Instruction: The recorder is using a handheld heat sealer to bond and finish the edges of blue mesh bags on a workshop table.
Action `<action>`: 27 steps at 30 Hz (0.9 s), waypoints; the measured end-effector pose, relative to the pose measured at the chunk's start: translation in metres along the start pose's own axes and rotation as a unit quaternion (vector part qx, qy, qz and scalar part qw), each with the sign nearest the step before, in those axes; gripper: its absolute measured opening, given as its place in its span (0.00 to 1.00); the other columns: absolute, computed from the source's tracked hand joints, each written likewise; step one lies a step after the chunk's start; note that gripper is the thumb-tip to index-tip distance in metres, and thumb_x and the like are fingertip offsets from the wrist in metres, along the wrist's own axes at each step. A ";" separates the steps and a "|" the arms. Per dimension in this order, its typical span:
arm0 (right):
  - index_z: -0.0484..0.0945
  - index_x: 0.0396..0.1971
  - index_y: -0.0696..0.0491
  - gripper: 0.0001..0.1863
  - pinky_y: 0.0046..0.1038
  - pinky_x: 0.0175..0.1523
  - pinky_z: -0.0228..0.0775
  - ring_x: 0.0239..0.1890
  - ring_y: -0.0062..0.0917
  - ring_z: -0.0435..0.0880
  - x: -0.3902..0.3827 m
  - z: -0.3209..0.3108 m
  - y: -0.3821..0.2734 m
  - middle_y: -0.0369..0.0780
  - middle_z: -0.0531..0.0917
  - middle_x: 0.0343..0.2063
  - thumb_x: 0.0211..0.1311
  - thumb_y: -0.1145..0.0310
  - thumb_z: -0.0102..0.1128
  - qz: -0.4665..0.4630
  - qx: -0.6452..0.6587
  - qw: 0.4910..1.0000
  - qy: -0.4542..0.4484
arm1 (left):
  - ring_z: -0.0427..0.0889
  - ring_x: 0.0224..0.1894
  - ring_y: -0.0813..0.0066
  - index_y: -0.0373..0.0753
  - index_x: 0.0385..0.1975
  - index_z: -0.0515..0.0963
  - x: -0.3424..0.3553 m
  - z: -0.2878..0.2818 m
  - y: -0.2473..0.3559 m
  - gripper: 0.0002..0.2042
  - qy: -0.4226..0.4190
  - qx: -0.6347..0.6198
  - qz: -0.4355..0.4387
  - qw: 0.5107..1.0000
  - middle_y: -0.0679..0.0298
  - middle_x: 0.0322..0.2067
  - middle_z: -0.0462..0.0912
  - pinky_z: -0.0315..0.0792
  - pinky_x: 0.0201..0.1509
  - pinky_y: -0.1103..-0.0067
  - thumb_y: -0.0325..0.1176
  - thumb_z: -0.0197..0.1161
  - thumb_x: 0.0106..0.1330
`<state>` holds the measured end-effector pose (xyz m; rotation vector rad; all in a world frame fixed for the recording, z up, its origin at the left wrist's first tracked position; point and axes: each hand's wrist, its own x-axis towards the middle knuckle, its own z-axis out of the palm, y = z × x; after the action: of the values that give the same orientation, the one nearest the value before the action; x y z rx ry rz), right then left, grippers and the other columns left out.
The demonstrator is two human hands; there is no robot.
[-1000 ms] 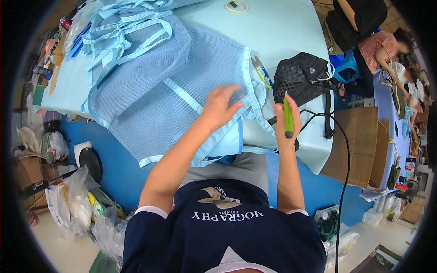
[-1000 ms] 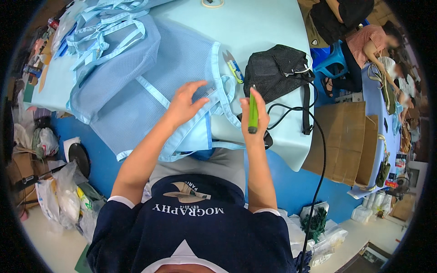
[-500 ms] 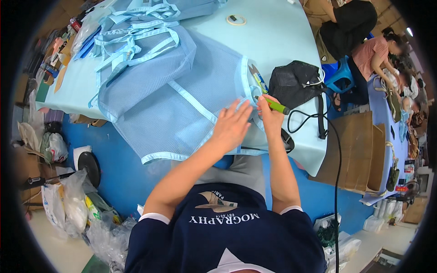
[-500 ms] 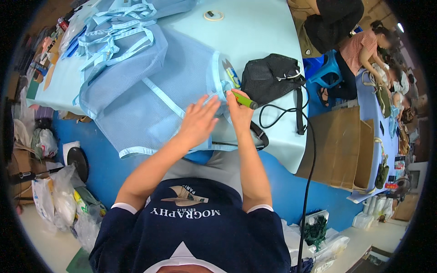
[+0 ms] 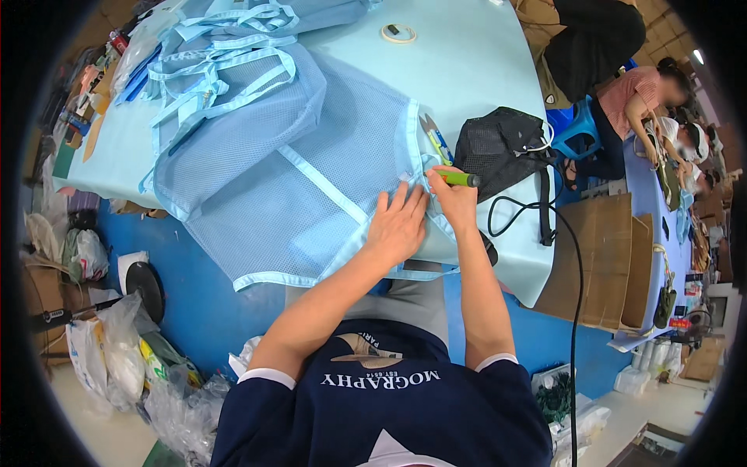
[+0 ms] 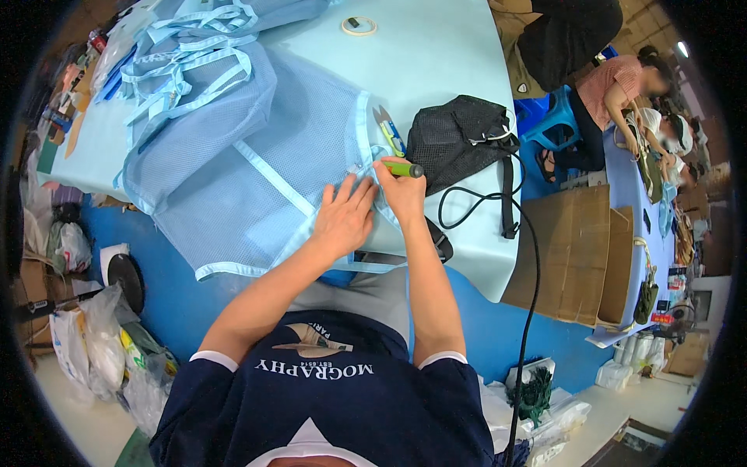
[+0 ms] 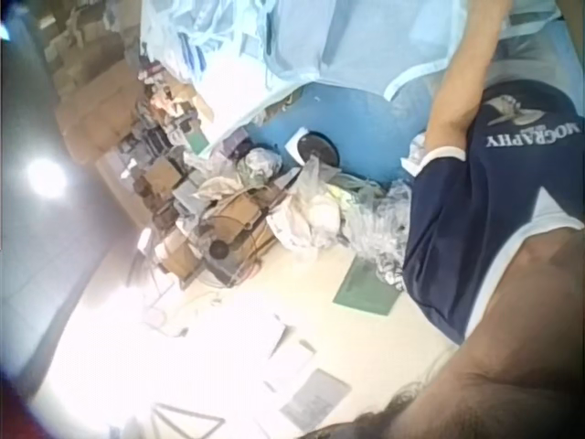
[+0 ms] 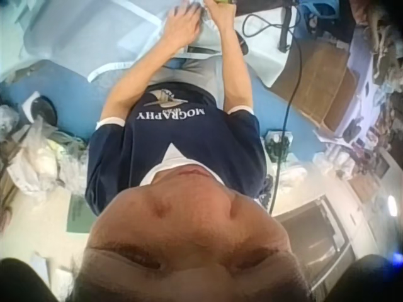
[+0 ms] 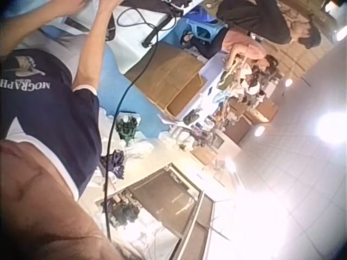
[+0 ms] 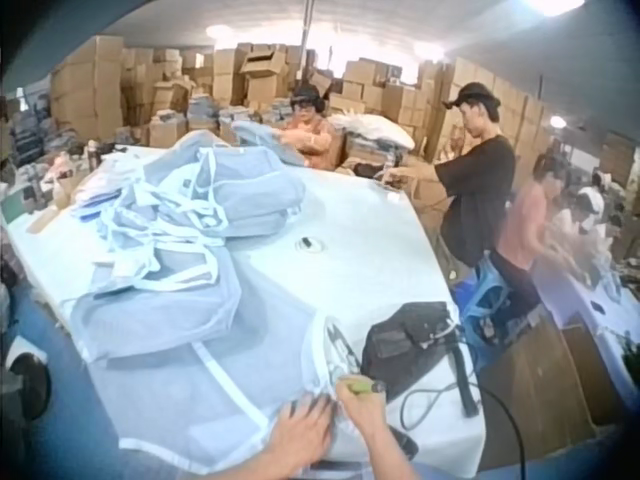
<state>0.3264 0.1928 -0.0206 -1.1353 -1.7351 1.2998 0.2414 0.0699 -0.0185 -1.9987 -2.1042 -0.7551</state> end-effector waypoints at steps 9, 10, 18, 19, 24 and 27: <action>0.80 0.31 0.61 0.12 0.21 0.31 0.70 0.25 0.18 0.78 0.003 0.005 0.006 0.39 0.82 0.24 0.50 0.69 0.65 0.002 0.044 0.999 0.028 | 0.64 0.57 0.59 0.35 0.51 0.70 0.000 -0.001 -0.001 0.23 -0.008 -0.020 -0.002 1.000 0.59 0.53 0.70 0.57 0.52 0.64 0.34 0.58 0.53; 0.80 0.31 0.61 0.12 0.21 0.31 0.70 0.25 0.18 0.78 0.002 0.005 0.007 0.39 0.82 0.24 0.50 0.69 0.65 0.002 0.044 0.999 0.028 | 0.63 0.57 0.59 0.35 0.50 0.70 -0.001 -0.001 -0.002 0.23 -0.006 -0.019 -0.002 1.000 0.59 0.53 0.70 0.57 0.52 0.64 0.34 0.58 0.53; 0.80 0.31 0.61 0.12 0.21 0.29 0.70 0.23 0.18 0.77 0.007 0.007 0.008 0.39 0.81 0.21 0.50 0.68 0.66 -0.012 0.019 0.999 0.025 | 0.63 0.57 0.58 0.35 0.51 0.70 0.000 0.000 -0.001 0.23 -0.007 -0.022 -0.003 1.000 0.58 0.53 0.70 0.57 0.52 0.64 0.34 0.57 0.53; 0.80 0.31 0.61 0.12 0.21 0.29 0.70 0.23 0.18 0.77 0.006 0.006 0.010 0.39 0.81 0.21 0.50 0.68 0.66 -0.013 0.019 0.999 0.025 | 0.63 0.57 0.58 0.35 0.51 0.70 0.000 0.000 -0.001 0.23 -0.009 -0.023 -0.002 1.000 0.58 0.53 0.70 0.56 0.52 0.64 0.34 0.57 0.53; 0.80 0.31 0.61 0.13 0.22 0.31 0.70 0.25 0.19 0.78 0.007 0.005 -0.002 0.41 0.82 0.23 0.49 0.67 0.66 0.014 -0.009 1.000 0.012 | 0.63 0.57 0.58 0.35 0.51 0.70 0.000 -0.002 -0.002 0.23 -0.016 -0.018 -0.003 1.000 0.59 0.53 0.69 0.57 0.52 0.64 0.34 0.57 0.53; 0.80 0.31 0.61 0.12 0.21 0.31 0.70 0.25 0.19 0.78 0.006 0.005 0.009 0.40 0.82 0.23 0.49 0.68 0.66 -0.003 0.014 1.000 0.024 | 0.63 0.57 0.59 0.35 0.51 0.70 0.001 -0.002 -0.001 0.23 -0.015 -0.023 -0.005 1.000 0.59 0.53 0.70 0.57 0.51 0.64 0.33 0.57 0.53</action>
<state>0.3216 0.1977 -0.0305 -1.1369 -1.6790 1.2788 0.2398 0.0697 -0.0163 -2.0364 -2.1355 -0.7863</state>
